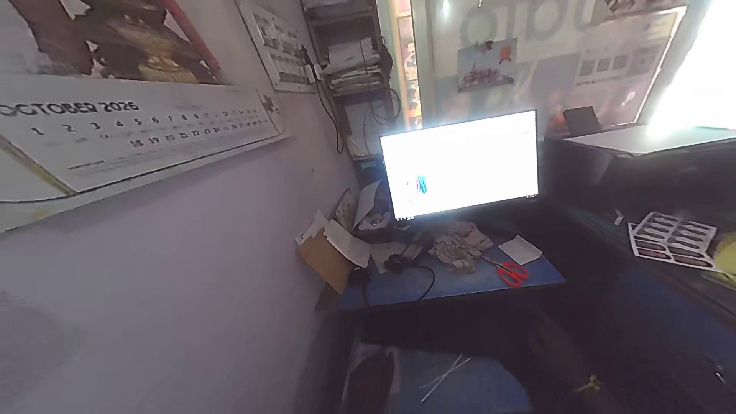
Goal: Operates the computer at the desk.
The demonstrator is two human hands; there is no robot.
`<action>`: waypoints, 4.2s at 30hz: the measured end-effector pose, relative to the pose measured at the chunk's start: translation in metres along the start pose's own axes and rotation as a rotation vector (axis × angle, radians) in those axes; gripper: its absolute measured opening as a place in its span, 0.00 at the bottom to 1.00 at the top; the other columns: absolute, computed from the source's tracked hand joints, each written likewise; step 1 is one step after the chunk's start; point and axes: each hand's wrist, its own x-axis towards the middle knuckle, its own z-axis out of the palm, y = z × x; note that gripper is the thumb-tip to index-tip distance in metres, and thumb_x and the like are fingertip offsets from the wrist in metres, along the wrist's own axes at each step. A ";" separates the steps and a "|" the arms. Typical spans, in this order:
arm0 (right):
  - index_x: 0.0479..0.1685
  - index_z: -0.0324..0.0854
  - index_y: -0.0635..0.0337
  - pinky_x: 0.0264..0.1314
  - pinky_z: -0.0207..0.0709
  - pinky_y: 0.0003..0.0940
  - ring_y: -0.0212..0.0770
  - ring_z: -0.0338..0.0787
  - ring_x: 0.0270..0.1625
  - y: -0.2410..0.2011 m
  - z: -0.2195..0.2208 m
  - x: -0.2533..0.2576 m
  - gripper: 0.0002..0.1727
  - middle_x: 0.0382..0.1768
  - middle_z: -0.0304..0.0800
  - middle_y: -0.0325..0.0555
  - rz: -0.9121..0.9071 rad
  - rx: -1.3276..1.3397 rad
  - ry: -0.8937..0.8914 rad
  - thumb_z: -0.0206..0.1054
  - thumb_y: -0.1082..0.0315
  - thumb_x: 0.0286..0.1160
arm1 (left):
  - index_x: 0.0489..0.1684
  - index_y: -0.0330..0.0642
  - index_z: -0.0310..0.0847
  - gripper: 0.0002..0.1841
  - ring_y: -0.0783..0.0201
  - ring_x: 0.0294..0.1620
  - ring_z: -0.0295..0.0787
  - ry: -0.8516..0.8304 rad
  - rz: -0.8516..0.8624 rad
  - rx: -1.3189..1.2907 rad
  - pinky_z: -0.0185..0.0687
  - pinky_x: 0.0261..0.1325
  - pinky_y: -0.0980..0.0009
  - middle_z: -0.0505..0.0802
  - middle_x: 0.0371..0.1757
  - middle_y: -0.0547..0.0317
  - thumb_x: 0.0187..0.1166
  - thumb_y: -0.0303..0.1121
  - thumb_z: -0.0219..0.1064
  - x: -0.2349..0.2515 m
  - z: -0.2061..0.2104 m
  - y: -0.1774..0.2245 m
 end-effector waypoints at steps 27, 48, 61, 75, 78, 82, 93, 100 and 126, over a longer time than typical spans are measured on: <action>0.84 0.73 0.54 0.83 0.71 0.58 0.62 0.75 0.83 -0.002 -0.003 0.000 0.30 0.83 0.70 0.65 0.145 0.022 -0.089 0.62 0.55 0.84 | 0.51 0.44 0.92 0.31 0.45 0.59 0.93 -0.065 -0.027 0.031 0.85 0.61 0.42 0.96 0.52 0.47 0.90 0.57 0.46 0.008 -0.001 -0.001; 0.80 0.75 0.62 0.87 0.65 0.58 0.66 0.71 0.85 -0.007 -0.009 -0.002 0.30 0.81 0.73 0.67 0.123 0.000 -0.111 0.64 0.58 0.81 | 0.50 0.42 0.92 0.31 0.45 0.57 0.94 0.018 0.039 0.009 0.86 0.61 0.43 0.96 0.50 0.44 0.90 0.57 0.47 0.005 0.006 -0.006; 0.80 0.78 0.57 0.86 0.68 0.56 0.63 0.73 0.84 0.001 -0.001 0.000 0.30 0.82 0.73 0.64 0.084 -0.016 -0.039 0.67 0.58 0.78 | 0.51 0.44 0.92 0.33 0.46 0.59 0.93 -0.117 -0.065 0.052 0.85 0.60 0.42 0.96 0.52 0.46 0.90 0.60 0.44 0.013 -0.003 0.002; 0.73 0.82 0.62 0.85 0.67 0.57 0.64 0.73 0.84 -0.003 -0.006 0.001 0.25 0.80 0.74 0.67 0.195 0.005 -0.031 0.63 0.56 0.84 | 0.58 0.44 0.91 0.30 0.42 0.62 0.92 -0.151 -0.046 -0.002 0.82 0.65 0.37 0.95 0.56 0.44 0.89 0.58 0.48 0.010 -0.008 0.001; 0.72 0.83 0.60 0.86 0.68 0.56 0.63 0.72 0.84 -0.003 -0.006 0.003 0.24 0.81 0.73 0.65 0.205 -0.008 -0.017 0.61 0.56 0.84 | 0.62 0.44 0.89 0.31 0.41 0.63 0.92 -0.160 -0.054 0.033 0.82 0.65 0.36 0.95 0.58 0.42 0.90 0.58 0.46 0.010 -0.015 0.009; 0.79 0.78 0.58 0.86 0.68 0.55 0.61 0.72 0.85 0.001 -0.001 0.001 0.27 0.82 0.73 0.63 0.193 -0.021 0.010 0.61 0.56 0.84 | 0.59 0.42 0.90 0.32 0.40 0.61 0.92 -0.141 -0.033 0.046 0.83 0.62 0.35 0.95 0.55 0.41 0.90 0.58 0.46 0.010 -0.016 0.010; 0.85 0.71 0.59 0.91 0.60 0.53 0.59 0.65 0.90 0.001 -0.009 0.002 0.33 0.86 0.66 0.63 0.183 0.011 -0.093 0.64 0.55 0.81 | 0.51 0.40 0.92 0.34 0.42 0.58 0.93 -0.065 0.025 0.055 0.84 0.61 0.38 0.96 0.51 0.42 0.90 0.59 0.45 0.009 -0.003 0.004; 0.81 0.77 0.52 0.88 0.64 0.55 0.59 0.69 0.87 0.009 0.005 0.005 0.31 0.85 0.70 0.60 0.121 0.003 -0.090 0.67 0.54 0.76 | 0.51 0.41 0.92 0.31 0.44 0.57 0.94 0.012 0.032 -0.011 0.85 0.62 0.40 0.97 0.50 0.44 0.90 0.58 0.48 -0.001 0.000 0.001; 0.84 0.73 0.51 0.89 0.64 0.52 0.58 0.68 0.88 0.003 -0.004 0.004 0.29 0.88 0.66 0.59 0.116 0.020 -0.088 0.60 0.54 0.85 | 0.54 0.43 0.92 0.30 0.44 0.59 0.93 -0.091 -0.044 -0.027 0.83 0.64 0.39 0.97 0.53 0.44 0.89 0.58 0.49 0.005 -0.012 0.009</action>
